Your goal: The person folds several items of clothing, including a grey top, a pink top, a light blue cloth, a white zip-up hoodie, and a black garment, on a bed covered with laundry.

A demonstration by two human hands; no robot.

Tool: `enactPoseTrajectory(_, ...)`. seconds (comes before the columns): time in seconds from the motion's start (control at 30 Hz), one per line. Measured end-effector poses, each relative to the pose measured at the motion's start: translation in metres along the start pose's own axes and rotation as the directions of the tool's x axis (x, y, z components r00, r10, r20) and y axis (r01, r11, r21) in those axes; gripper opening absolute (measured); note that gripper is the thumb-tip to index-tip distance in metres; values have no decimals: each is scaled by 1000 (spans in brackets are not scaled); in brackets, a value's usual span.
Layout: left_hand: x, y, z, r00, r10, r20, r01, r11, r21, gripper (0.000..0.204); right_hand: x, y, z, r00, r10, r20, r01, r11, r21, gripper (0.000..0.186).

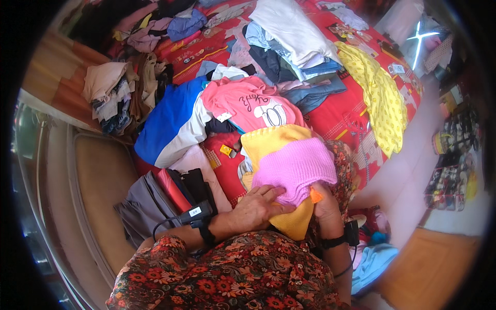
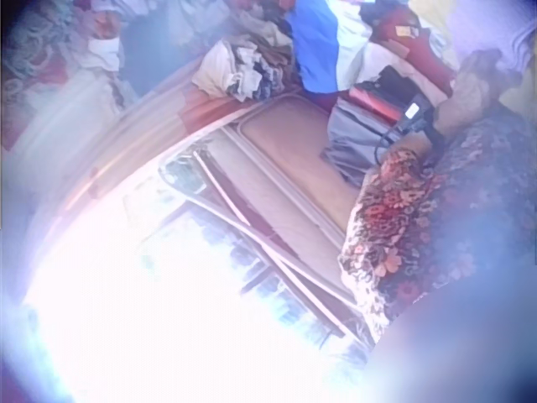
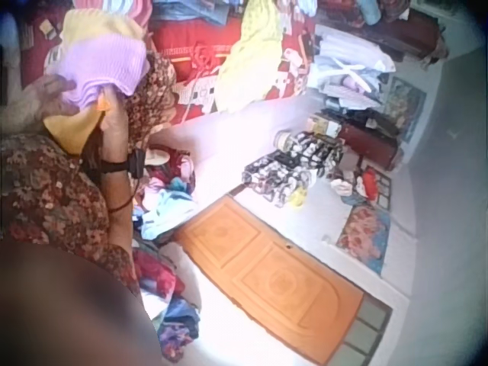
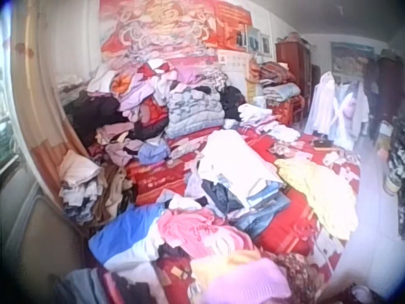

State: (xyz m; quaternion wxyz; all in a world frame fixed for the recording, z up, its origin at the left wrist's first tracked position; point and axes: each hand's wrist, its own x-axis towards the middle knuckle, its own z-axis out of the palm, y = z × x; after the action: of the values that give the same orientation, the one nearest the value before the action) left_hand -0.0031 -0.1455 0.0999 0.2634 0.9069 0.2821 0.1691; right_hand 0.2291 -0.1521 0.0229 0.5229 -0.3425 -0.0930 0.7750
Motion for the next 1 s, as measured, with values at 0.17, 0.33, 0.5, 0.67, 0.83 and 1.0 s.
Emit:
enactPoseTrajectory(0.17, 7, 0, 10, 988, 149, -26, -144, 977, 155, 57, 1, -8, -4, 999, 33, -18, -35, 984, -176, 39)
enactPoseTrajectory(0.33, 18, 12, 5, 975, 132, -176, -129, 991, 29, 65, 1, -36, 23, 967, -220, -130, 178, 945, -275, 59)
enactPoseTrajectory(0.5, 31, 16, 19, 906, 34, -422, -67, 996, -63, 55, 13, -124, 54, 852, -518, -74, 414, 753, -511, 54)
enactPoseTrajectory(0.67, 48, 15, 70, 985, 117, 127, -107, 991, -82, 32, 58, -166, 100, 840, -533, 105, 497, 678, -541, 44)
enactPoseTrajectory(0.83, 104, 51, 117, 799, 207, 564, -290, 955, 61, 27, 97, -117, 196, 838, -506, 203, 543, 741, -396, 37)
enactPoseTrajectory(1.0, 131, 83, 134, 741, 353, 571, -405, 914, -40, 27, 65, -13, 286, 803, -53, 594, 104, 993, -52, 27)
